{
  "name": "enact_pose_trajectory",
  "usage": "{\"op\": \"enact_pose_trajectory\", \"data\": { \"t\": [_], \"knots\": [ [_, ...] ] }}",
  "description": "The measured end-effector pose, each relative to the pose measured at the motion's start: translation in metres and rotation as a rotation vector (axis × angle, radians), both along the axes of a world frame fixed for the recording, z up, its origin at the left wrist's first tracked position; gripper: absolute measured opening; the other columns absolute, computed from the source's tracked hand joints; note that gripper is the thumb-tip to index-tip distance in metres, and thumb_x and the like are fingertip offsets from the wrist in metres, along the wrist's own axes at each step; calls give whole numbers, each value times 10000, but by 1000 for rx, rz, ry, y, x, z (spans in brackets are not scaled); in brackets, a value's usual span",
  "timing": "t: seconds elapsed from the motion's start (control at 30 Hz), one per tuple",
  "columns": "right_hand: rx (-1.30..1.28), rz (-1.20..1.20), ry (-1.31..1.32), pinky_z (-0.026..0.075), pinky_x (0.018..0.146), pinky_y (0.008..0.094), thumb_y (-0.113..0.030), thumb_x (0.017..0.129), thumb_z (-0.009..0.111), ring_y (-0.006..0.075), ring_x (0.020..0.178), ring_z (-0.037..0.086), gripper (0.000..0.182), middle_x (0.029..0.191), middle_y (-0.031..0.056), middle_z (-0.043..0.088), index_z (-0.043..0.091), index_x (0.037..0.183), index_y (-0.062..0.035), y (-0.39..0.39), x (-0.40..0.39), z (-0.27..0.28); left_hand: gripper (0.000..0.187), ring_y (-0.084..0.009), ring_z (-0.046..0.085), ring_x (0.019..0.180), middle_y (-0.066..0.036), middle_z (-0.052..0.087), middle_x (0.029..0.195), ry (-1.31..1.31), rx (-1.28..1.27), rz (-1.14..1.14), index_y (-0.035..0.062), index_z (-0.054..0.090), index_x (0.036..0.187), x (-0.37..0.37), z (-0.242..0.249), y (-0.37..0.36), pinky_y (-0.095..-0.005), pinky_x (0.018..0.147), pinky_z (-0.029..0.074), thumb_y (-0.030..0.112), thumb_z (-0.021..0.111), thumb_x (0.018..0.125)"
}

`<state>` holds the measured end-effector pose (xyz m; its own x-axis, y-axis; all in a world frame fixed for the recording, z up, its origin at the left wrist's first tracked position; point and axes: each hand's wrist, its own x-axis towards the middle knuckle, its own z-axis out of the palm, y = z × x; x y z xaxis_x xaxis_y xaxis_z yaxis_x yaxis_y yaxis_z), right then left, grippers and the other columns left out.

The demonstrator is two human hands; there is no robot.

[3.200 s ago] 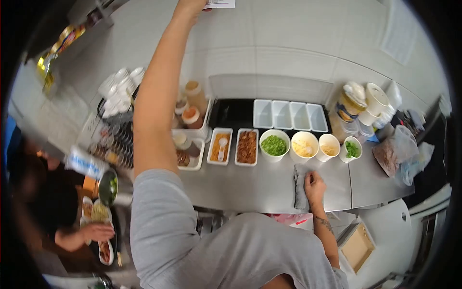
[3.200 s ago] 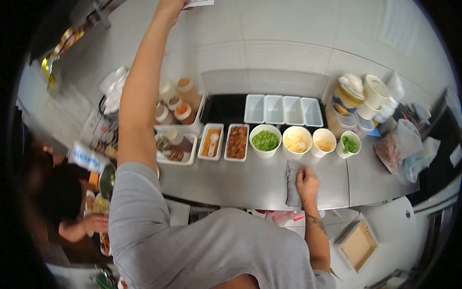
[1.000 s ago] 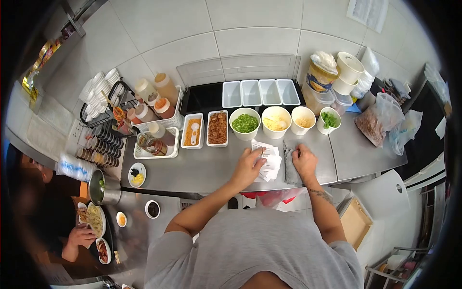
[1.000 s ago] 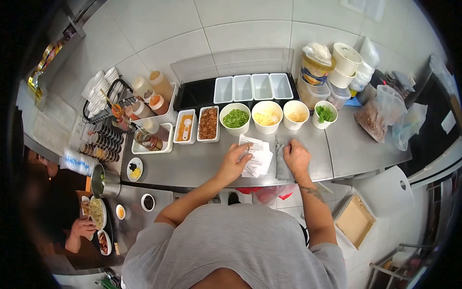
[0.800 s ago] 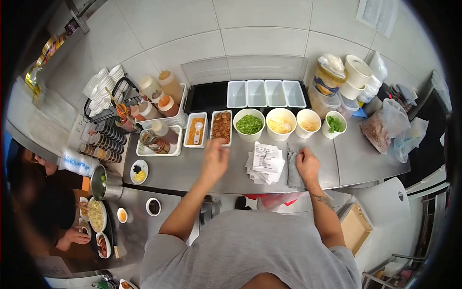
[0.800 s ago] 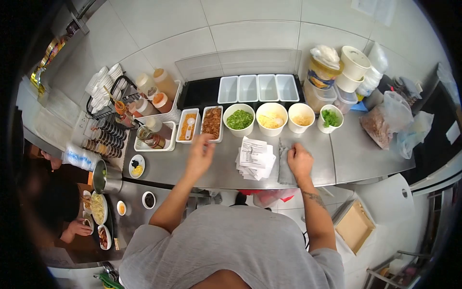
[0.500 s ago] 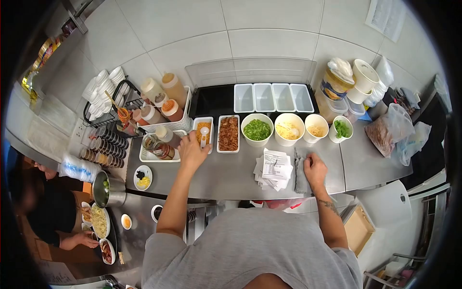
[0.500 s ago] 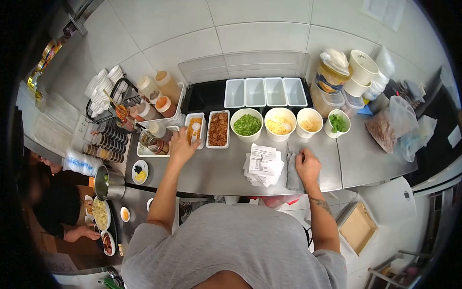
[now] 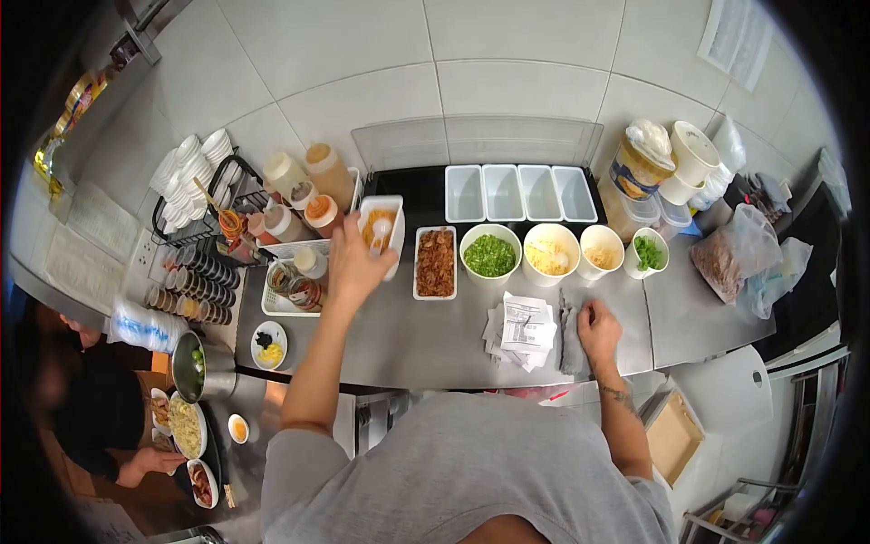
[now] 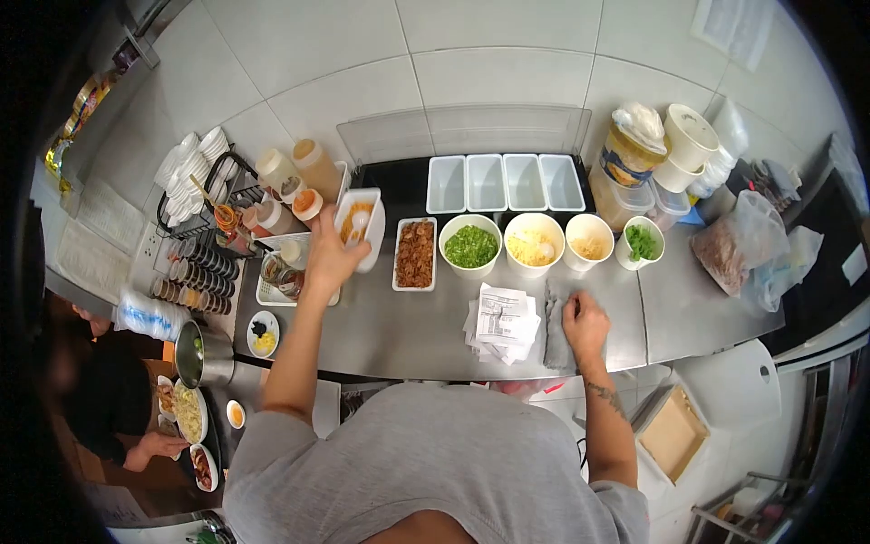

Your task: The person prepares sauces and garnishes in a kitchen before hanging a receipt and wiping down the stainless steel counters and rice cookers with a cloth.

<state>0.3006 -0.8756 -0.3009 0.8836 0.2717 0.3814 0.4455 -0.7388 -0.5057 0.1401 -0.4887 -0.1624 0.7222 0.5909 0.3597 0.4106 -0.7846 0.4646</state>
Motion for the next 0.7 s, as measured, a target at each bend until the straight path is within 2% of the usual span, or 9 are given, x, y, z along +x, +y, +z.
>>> {"op": "enact_pose_trajectory", "data": {
  "t": [0.07,0.3,0.4,0.5,0.6,0.7],
  "knots": [
    [0,-7,6,485,585,423,-180,793,586,327,643,626,85,698,119,638,616,801,-102,0,-2,-1,780,-454,513,992,-304,507,1063,-49,98,-1,-21,372,1269,29,2,13,-482,903,418,268,737,643],
    [44,-36,-15,485,584,423,-196,801,576,332,646,625,101,709,123,644,623,807,-108,0,3,-1,720,-487,510,1000,-327,502,1049,45,95,144,-6,392,1162,112,-32,46,-490,879,438,326,745,630],
    [38,-50,-12,484,581,424,-198,799,577,334,644,625,102,707,125,644,624,809,-108,-1,8,-4,714,-458,502,1021,-305,508,1052,136,103,183,-1,400,1167,121,-54,52,-491,883,422,322,746,632],
    [38,-55,-13,485,578,426,-198,796,579,334,640,624,103,701,127,642,623,807,-106,-2,12,-7,721,-426,491,1034,-276,512,1059,205,192,230,4,411,1186,119,-52,39,-489,886,400,331,752,642],
    [40,-55,-18,486,577,424,-196,794,581,332,637,624,101,697,124,642,623,802,-105,-2,10,-7,741,-400,484,1033,-250,518,1050,163,330,308,8,424,1196,113,-58,38,-478,887,385,384,760,653],
    [53,-59,-30,486,574,420,-193,793,582,327,631,623,96,691,119,640,623,796,-107,-1,11,-8,819,-444,521,1047,-291,528,1099,139,260,234,17,387,1278,92,-46,21,-508,903,407,505,710,706]
  ]
}}
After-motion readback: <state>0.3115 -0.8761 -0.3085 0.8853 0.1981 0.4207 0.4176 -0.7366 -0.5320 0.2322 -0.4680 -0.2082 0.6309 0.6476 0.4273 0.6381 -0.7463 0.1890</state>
